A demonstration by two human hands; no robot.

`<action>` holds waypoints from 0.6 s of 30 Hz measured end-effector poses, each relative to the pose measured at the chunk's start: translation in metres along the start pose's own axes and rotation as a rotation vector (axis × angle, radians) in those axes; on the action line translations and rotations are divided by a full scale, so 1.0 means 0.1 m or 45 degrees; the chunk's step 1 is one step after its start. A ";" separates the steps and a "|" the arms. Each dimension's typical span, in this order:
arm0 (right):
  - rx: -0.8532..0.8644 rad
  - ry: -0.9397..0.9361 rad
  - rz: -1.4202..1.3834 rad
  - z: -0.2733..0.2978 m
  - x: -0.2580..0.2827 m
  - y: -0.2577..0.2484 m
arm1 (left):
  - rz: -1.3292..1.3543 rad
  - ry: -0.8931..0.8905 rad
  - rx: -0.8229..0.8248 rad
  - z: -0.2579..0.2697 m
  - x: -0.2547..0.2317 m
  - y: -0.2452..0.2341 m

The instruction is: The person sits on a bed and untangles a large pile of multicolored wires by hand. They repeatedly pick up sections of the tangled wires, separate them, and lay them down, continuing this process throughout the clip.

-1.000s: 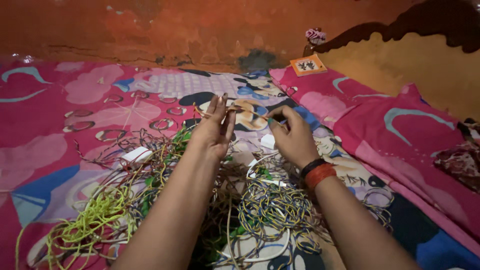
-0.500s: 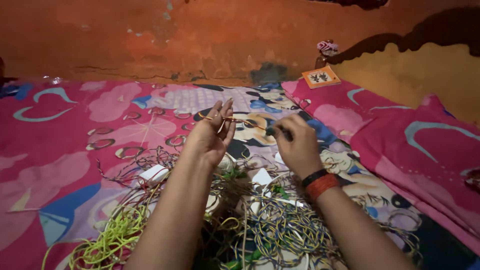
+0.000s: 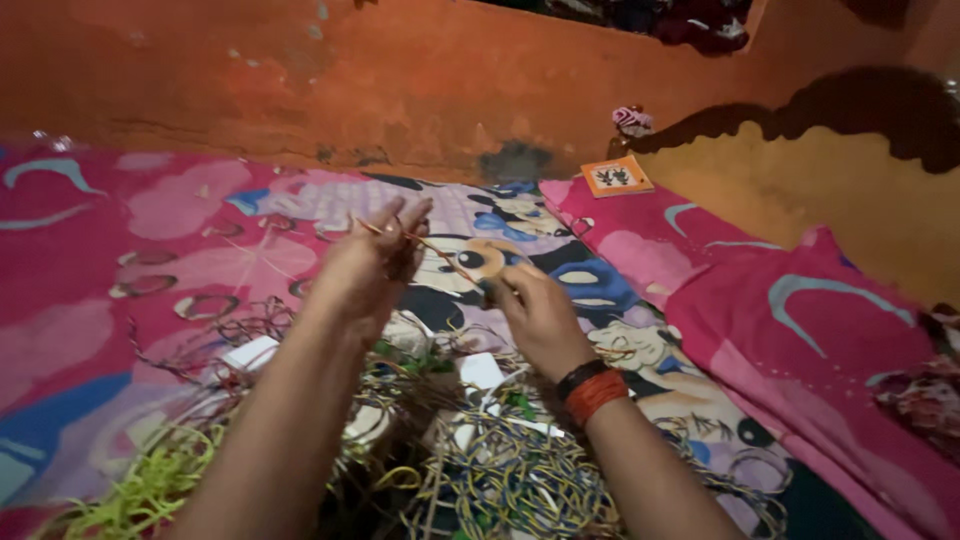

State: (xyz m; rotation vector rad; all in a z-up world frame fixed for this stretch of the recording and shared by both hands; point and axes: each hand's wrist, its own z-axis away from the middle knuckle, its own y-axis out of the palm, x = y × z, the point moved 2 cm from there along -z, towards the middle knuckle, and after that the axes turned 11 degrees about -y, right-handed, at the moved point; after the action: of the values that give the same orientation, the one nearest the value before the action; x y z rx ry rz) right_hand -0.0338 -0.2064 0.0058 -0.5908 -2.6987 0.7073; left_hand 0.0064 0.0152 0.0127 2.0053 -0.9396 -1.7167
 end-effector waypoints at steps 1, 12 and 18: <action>0.045 0.013 0.013 -0.01 0.07 -0.02 | -0.003 -0.006 -0.037 0.02 -0.01 -0.01; -0.179 -0.086 0.164 0.02 0.54 -0.48 | 0.019 -0.091 -0.274 0.21 0.08 0.05; -0.333 -0.270 0.402 0.10 0.63 -0.54 | 0.031 -0.005 -0.210 0.30 0.10 0.21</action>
State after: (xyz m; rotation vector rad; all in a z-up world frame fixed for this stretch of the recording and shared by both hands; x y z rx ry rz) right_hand -0.1094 -0.2249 0.0368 -1.0809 -2.9538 0.5161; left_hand -0.0272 -0.0024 0.0121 1.8780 -0.7924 -1.7260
